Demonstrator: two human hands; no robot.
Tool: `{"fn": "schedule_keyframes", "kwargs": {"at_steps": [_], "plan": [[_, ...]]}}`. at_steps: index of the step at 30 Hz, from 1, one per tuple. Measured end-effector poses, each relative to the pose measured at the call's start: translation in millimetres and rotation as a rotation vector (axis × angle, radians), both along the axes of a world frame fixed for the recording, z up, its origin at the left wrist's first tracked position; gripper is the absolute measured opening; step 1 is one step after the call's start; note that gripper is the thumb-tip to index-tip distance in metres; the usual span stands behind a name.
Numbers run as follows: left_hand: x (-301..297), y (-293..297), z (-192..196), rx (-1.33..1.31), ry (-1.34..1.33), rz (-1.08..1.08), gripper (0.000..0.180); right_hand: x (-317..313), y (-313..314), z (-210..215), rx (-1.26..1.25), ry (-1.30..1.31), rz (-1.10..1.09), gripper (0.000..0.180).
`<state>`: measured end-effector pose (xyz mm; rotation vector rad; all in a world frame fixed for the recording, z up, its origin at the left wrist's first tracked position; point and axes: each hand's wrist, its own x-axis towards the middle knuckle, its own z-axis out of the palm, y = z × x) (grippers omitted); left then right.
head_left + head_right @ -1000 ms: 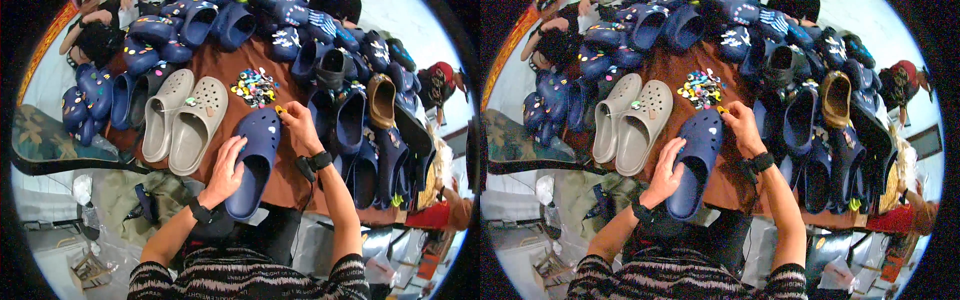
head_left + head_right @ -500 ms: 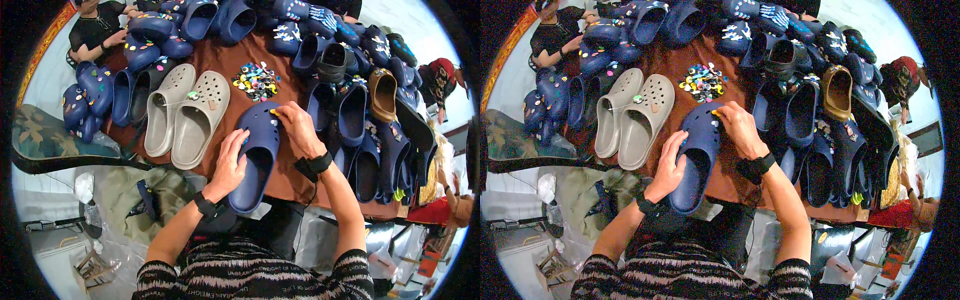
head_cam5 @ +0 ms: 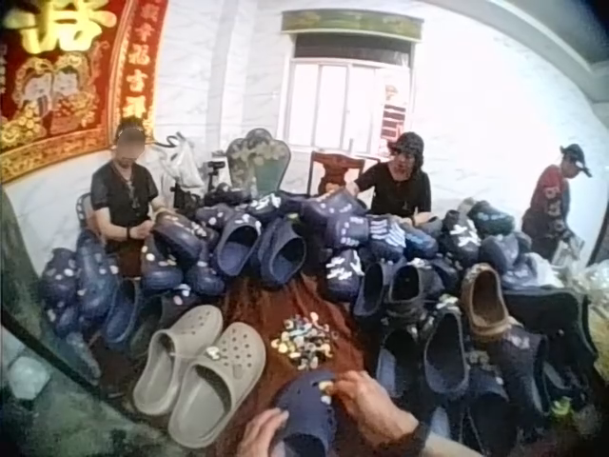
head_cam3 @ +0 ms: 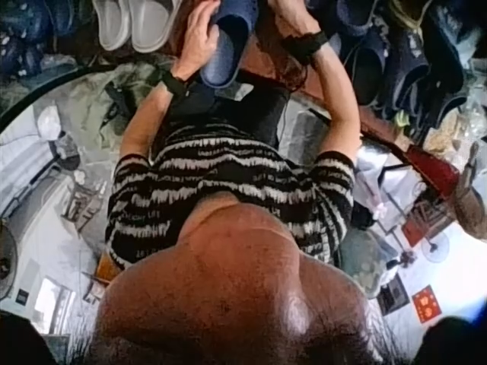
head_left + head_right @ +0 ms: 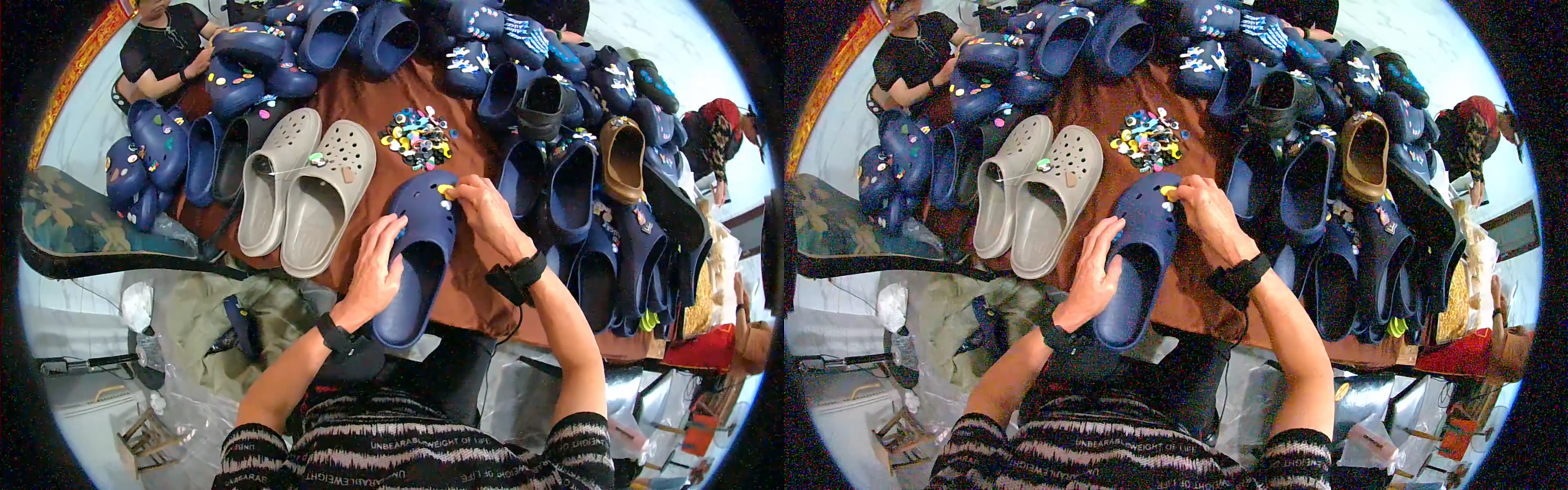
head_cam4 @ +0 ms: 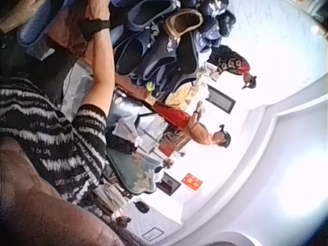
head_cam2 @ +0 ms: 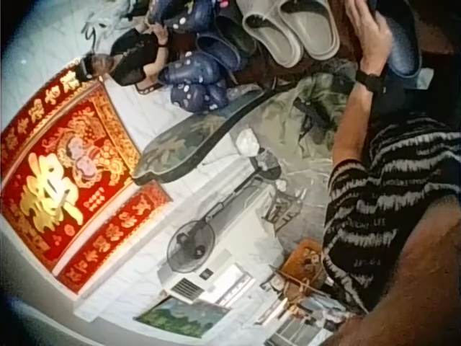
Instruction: Attaching decorative charms to rubber clogs.
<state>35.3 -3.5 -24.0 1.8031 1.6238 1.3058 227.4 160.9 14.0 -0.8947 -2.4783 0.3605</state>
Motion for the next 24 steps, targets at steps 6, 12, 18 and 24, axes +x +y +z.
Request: {"fn": "schedule_keyframes", "kwargs": {"at_steps": [6,12,18,24], "plan": [[-3,-1,-2,-0.003,0.012,0.01,0.06,-2,11,2,-0.036,-0.003,0.072,0.01],[0,0,1,-0.004,-0.015,0.006,0.06,-11,21,13,-0.467,0.106,-0.053,0.02],[-3,-1,1,-0.027,0.0,-0.006,0.059,-8,26,6,-0.21,0.016,0.066,0.014],[-2,-1,2,-0.025,-0.014,-0.017,0.059,-2,33,7,-0.115,-0.076,0.18,0.014]]}}
